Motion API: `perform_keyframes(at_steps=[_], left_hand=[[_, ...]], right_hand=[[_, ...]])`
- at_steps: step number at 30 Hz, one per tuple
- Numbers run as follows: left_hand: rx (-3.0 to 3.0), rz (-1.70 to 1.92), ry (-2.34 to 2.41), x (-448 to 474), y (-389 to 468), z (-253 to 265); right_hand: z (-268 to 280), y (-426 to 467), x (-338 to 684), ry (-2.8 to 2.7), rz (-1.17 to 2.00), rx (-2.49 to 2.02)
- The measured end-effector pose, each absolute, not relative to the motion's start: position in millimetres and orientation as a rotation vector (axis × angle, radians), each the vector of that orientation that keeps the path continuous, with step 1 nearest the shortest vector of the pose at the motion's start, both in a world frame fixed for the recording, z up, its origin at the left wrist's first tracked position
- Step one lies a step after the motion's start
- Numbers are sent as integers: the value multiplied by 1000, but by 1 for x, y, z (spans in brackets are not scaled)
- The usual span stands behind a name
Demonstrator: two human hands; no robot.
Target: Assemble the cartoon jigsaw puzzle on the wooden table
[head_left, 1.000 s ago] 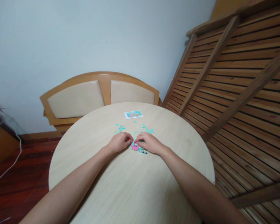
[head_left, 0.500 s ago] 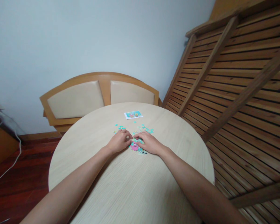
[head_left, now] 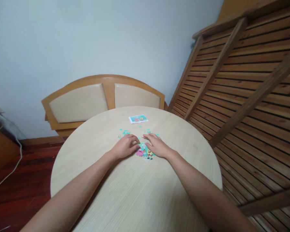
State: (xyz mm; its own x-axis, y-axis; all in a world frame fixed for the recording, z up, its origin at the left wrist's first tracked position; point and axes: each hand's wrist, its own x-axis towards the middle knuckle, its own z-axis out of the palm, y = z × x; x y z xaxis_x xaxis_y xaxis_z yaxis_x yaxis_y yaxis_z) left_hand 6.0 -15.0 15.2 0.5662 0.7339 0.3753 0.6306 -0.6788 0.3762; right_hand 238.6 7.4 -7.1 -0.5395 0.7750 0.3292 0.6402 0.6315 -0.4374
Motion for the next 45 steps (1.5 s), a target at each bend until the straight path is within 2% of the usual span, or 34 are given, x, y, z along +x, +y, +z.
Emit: perform_keyframes(at_steps=[6, 19, 30, 40, 45], left_hand=[[2726, 602, 829, 12, -25, 19], [2790, 577, 906, 16, -25, 15], [2878, 563, 902, 12, -22, 10], [2880, 619, 946, 12, -20, 11], [2888, 573, 968, 9, -19, 9]], right_hand=[[3, 13, 255, -2323, 323, -1117], [7, 26, 296, -2161, 346, -1400], [9, 21, 289, -2310, 243, -1368], [16, 17, 293, -2352, 96, -1530], [9, 27, 308, -2393, 232, -1383]])
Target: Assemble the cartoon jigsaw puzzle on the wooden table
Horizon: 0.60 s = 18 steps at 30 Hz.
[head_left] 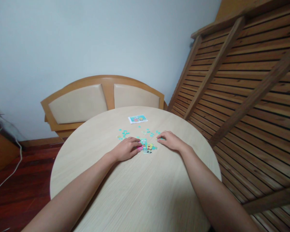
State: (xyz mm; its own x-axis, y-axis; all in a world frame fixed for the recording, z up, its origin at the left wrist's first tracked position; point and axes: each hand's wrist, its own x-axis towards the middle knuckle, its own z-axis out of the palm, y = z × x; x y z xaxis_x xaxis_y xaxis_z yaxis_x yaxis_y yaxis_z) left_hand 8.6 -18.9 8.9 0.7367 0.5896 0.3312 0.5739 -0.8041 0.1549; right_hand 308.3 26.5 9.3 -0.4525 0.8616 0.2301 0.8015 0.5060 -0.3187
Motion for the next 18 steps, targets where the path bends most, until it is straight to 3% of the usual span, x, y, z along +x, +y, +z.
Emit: perform_keyframes(at_steps=[11, 18], left_hand=[[2835, 535, 1276, -5, -8, -8], [2872, 584, 1072, -2, -10, -2]], right_hand=[[-10, 49, 344, -2294, 221, -1412], [-5, 43, 329, -2243, 207, -1361]])
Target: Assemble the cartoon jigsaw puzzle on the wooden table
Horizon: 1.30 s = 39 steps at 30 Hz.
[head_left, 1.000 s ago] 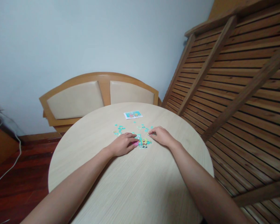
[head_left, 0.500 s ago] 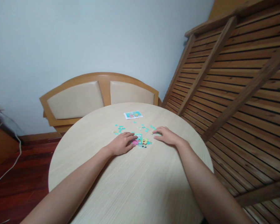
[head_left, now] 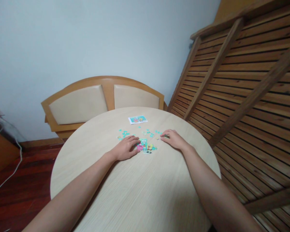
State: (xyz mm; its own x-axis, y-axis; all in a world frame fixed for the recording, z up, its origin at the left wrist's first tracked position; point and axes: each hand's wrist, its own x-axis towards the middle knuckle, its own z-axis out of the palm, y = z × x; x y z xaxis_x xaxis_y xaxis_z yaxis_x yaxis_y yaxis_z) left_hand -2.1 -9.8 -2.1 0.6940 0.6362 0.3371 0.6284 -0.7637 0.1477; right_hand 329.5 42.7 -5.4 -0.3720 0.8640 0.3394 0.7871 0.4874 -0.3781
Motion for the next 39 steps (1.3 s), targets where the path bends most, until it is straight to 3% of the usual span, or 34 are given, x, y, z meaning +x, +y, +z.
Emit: perform_keyframes(at_steps=[39], left_hand=[[2849, 623, 990, 0, -12, 7]], right_hand=[[15, 23, 301, -2260, 224, -1563]])
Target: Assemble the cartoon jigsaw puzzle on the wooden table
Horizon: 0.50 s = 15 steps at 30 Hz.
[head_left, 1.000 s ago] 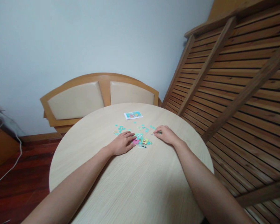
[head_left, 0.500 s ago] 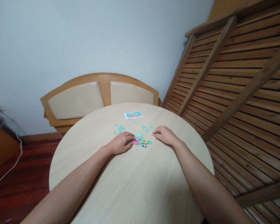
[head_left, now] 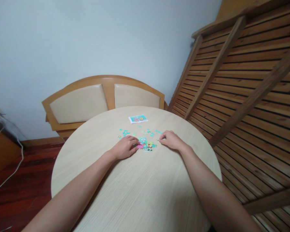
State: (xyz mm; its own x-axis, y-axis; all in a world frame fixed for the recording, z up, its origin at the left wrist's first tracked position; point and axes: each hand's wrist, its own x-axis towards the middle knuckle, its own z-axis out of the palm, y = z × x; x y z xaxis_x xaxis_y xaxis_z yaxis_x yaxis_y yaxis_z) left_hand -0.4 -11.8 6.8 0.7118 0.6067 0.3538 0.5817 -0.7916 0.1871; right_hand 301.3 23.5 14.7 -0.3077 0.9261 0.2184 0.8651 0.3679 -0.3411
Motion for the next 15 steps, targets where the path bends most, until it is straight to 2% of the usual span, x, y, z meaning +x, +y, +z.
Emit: perform_keyframes(at_steps=[15], left_hand=[[2846, 621, 982, -1, -11, 5]], right_hand=[[14, 18, 293, -2212, 517, -1465]])
